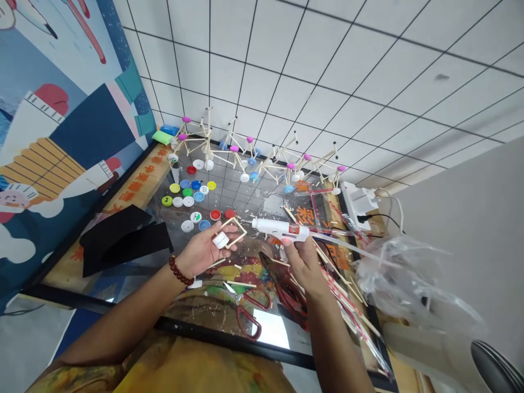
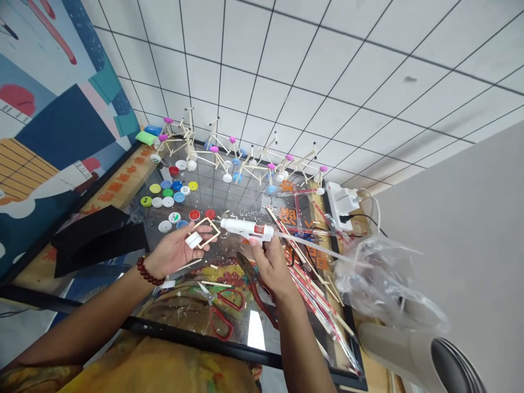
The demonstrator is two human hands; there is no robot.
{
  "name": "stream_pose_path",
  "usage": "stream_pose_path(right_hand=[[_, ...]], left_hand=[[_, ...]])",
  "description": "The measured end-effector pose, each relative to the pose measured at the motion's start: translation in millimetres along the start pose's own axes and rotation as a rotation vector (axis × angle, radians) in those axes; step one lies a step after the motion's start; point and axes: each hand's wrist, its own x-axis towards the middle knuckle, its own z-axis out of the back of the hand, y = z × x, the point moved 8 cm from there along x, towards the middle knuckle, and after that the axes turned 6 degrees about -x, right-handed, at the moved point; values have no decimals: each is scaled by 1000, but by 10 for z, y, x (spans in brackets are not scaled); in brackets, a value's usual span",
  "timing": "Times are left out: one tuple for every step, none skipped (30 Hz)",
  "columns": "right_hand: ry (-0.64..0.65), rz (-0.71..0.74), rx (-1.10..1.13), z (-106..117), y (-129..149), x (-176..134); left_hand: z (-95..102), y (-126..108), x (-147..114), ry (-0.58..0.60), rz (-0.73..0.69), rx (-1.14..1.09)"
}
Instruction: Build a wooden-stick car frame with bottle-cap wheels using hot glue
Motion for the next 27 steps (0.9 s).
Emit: stream_pose_path(right_hand=[[4,26,-48,-8,27,-16],[13,50,-91,-21,54,-22],[23,73,-123,-35,81,-22],[30,92,-141,-50,109,-19],[33,111,-145,-61,139,-14],[32,127,-144,-71,170,-11],[30,139,-148,-80,198,-9],[25,147,-161,-87,221,-10],[16,150,-183,-93,236,-15],[10,146,-205,-100,241,-22],[6,139,-224,-108,235,-31],[5,131,-237,-118,224,-42],[4,128,-245,-127,211,-54],[3,125,-251,-135,195,-66],[0,125,-258,-141,182,-77],[-5,126,-267,-144,171,-86],[-11,127,-276,-144,162,-94],[-20,128,-287,-139,156,-99],[-29,128,-296,-133,153,-104],[-35,131,-302,-128,153,-108],[-36,135,-305,-125,156,-110],[-35,138,-306,-123,161,-112],[-35,142,-307,-121,166,-114],[-33,146,-308,-121,172,-115],[-30,150,-310,-121,178,-116],[-30,156,-315,-121,186,-117],[-33,161,-320,-120,195,-117]], left_hand=[[4,4,2,-3,-5,13],[7,11,5,-5,-6,23],[10,17,7,-8,-6,30],[16,23,9,-13,-5,36],[22,27,11,-21,-5,41],[29,28,11,-29,-7,47],[35,27,10,-38,-9,52],[40,26,9,-46,-12,57],[44,24,8,-53,-15,60],[46,23,6,-55,-17,61],[47,25,5,-55,-18,61],[48,28,5,-53,-18,59],[49,31,5,-49,-17,58],[49,35,6,-44,-17,57],[49,40,6,-38,-16,55],[48,45,7,-32,-15,53],[46,49,8,-29,-15,49],[44,53,8,-26,-14,46],[42,57,9,-27,-11,44],[40,61,9,-29,-10,43],[38,64,9,-32,-9,43],[36,67,9,-34,-7,43],[34,69,9,-34,-8,41],[33,69,9,-33,-10,38],[33,68,10,-32,-14,35],[33,67,10,-31,-18,32],[35,65,10,-29,-21,31]])
